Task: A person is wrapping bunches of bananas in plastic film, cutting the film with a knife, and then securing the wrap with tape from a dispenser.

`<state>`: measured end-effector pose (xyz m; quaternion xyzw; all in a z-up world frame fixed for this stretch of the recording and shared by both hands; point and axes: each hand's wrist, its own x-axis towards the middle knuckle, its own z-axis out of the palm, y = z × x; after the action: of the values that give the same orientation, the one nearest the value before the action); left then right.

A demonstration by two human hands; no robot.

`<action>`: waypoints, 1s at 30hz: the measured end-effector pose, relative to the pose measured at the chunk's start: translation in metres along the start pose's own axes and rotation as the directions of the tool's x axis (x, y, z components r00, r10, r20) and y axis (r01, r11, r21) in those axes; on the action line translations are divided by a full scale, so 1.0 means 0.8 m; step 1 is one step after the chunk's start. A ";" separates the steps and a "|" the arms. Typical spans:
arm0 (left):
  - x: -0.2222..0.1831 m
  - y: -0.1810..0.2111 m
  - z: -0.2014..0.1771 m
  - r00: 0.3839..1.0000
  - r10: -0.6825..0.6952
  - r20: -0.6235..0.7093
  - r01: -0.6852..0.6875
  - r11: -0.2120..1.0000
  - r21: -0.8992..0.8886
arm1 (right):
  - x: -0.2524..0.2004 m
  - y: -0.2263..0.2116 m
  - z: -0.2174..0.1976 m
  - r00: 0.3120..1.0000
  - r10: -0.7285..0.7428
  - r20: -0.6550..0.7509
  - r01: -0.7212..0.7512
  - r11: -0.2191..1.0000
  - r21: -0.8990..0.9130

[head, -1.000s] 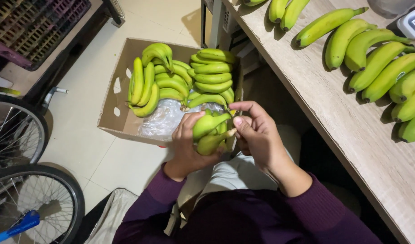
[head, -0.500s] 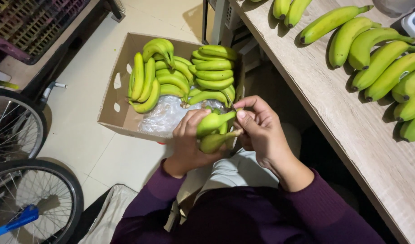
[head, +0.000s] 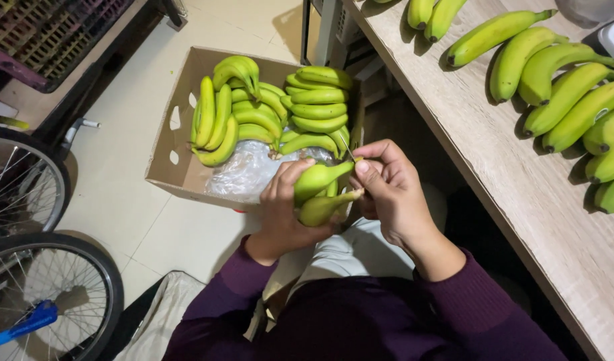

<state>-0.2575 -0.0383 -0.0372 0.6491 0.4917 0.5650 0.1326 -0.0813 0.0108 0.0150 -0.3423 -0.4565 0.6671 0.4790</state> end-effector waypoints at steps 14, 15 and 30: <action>0.004 0.008 -0.008 0.968 -0.246 0.053 0.248 0.900 -0.359 | 0.002 0.009 -0.017 0.989 -0.070 0.127 0.081 0.994 -0.078; 0.004 0.009 -0.008 0.966 -0.250 0.073 0.258 0.886 -0.386 | 0.001 0.012 -0.020 0.987 -0.089 0.135 0.101 0.991 -0.086; 0.001 0.004 -0.010 0.988 -0.146 0.039 0.151 0.969 -0.198 | -0.004 0.014 -0.016 0.990 -0.125 0.063 0.130 0.988 -0.082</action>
<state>-0.2631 -0.0422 -0.0313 0.6005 0.4781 0.5923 0.2450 -0.0723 0.0097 -0.0001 -0.3132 -0.5195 0.6244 0.4921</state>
